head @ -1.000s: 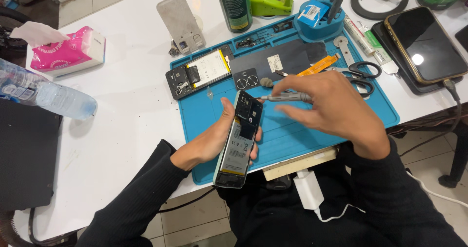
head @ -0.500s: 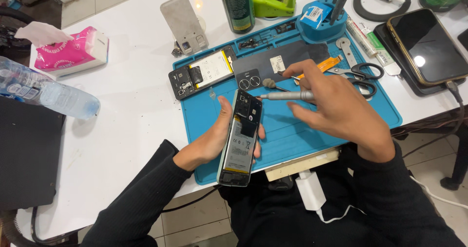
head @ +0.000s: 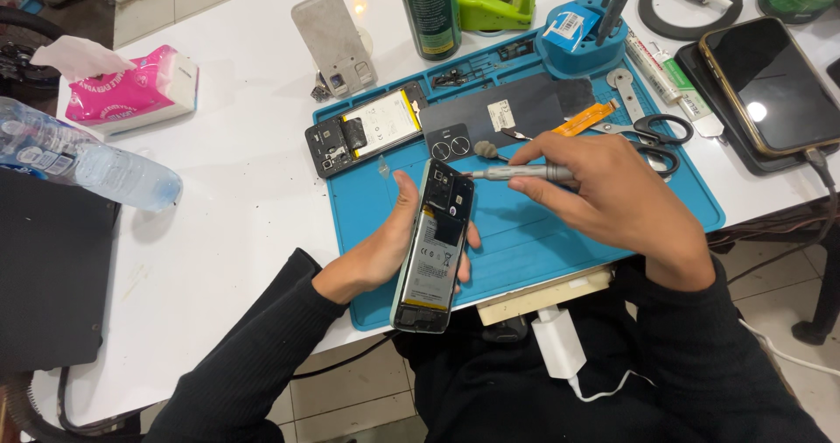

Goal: The person repairs a disassembled smartphone at a workbench. They hold the phone body and use a brush to clean around the battery compartment, use a metal pry tool and screwdriver on the phone's edges and interior, and work on small components laid out on a blue repair mat.

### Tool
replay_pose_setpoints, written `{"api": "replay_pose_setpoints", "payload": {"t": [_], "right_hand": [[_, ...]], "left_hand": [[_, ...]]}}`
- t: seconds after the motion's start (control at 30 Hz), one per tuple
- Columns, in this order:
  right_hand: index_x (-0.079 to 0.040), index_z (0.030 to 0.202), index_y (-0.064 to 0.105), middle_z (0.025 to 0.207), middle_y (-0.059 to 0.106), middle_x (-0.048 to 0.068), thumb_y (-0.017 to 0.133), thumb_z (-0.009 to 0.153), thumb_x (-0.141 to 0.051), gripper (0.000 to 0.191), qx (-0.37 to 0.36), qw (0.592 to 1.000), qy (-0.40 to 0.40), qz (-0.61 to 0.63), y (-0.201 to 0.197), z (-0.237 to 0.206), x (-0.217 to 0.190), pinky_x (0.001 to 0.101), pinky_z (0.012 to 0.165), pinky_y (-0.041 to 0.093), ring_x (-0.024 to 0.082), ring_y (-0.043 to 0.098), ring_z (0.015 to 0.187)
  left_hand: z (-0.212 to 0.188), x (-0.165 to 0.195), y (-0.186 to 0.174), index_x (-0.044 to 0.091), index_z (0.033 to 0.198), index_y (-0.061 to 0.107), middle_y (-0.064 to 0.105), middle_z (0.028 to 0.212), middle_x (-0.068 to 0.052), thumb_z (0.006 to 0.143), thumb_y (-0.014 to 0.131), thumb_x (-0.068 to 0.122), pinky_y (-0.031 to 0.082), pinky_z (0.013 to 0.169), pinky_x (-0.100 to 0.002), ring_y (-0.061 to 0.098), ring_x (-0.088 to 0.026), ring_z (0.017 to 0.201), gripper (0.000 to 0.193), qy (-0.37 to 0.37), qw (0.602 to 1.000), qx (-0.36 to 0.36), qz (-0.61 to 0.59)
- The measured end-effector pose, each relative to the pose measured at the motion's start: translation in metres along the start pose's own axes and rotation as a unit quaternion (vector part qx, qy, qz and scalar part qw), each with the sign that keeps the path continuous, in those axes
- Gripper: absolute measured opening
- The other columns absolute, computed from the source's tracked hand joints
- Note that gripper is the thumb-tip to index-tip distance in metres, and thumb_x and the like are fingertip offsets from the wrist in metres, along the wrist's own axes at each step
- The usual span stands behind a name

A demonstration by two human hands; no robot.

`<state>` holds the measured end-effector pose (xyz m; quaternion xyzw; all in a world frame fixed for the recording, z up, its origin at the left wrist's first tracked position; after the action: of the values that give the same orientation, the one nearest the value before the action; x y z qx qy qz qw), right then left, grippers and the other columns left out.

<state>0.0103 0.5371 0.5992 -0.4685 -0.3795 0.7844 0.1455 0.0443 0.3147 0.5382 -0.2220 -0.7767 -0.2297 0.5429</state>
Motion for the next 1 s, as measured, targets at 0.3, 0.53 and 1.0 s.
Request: {"api": "replay_pose_setpoints", "payload": {"t": [0.3, 0.53, 1.0], "right_hand": [[-0.004, 0.104, 0.073, 0.073, 0.071, 0.006, 0.074, 0.093, -0.024, 0.023, 0.065, 0.994, -0.073, 0.053, -0.002, 0.005, -0.003, 0.0263, 0.051, 0.049, 0.013, 0.065, 0.056], [-0.004, 0.104, 0.075, 0.066, 0.069, 0.007, 0.074, 0.091, -0.024, 0.024, 0.046, 0.996, -0.050, 0.053, 0.003, 0.008, -0.005, 0.0285, 0.047, 0.045, 0.015, 0.062, 0.050], [-0.007, 0.107, 0.068, 0.067, 0.066, 0.008, 0.076, 0.081, -0.016, 0.029, 0.068, 0.991, -0.102, -0.057, -0.002, 0.003, -0.018, 0.0357, 0.052, 0.046, 0.023, 0.065, 0.057]], "left_hand": [[-0.001, 0.011, 0.003, 0.019, 0.161, 0.020, 0.060, 0.107, -0.013, 0.076, 0.009, 0.089, 0.067, 0.073, -0.044, 0.071, -0.022, 0.082, 0.111, 0.019, 1.000, -0.006, -0.008], [-0.001, 0.008, 0.002, 0.018, 0.158, 0.024, 0.061, 0.108, -0.012, 0.076, 0.008, 0.088, 0.067, 0.073, -0.045, 0.071, -0.022, 0.083, 0.110, 0.011, 1.000, -0.005, -0.008], [-0.002, 0.007, 0.007, 0.023, 0.162, 0.017, 0.057, 0.099, -0.009, 0.077, 0.009, 0.086, 0.065, 0.072, -0.043, 0.069, -0.020, 0.080, 0.106, -0.002, 1.000, 0.004, -0.010]]}}
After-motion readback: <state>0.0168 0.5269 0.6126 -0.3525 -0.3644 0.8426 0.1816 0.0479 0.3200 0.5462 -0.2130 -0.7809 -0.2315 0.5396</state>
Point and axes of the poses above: each hand's wrist, its own z-axis towards the middle knuckle, its own y-axis out of the palm, x = y × z, the point moved 4 cm from there along z, towards the middle knuckle
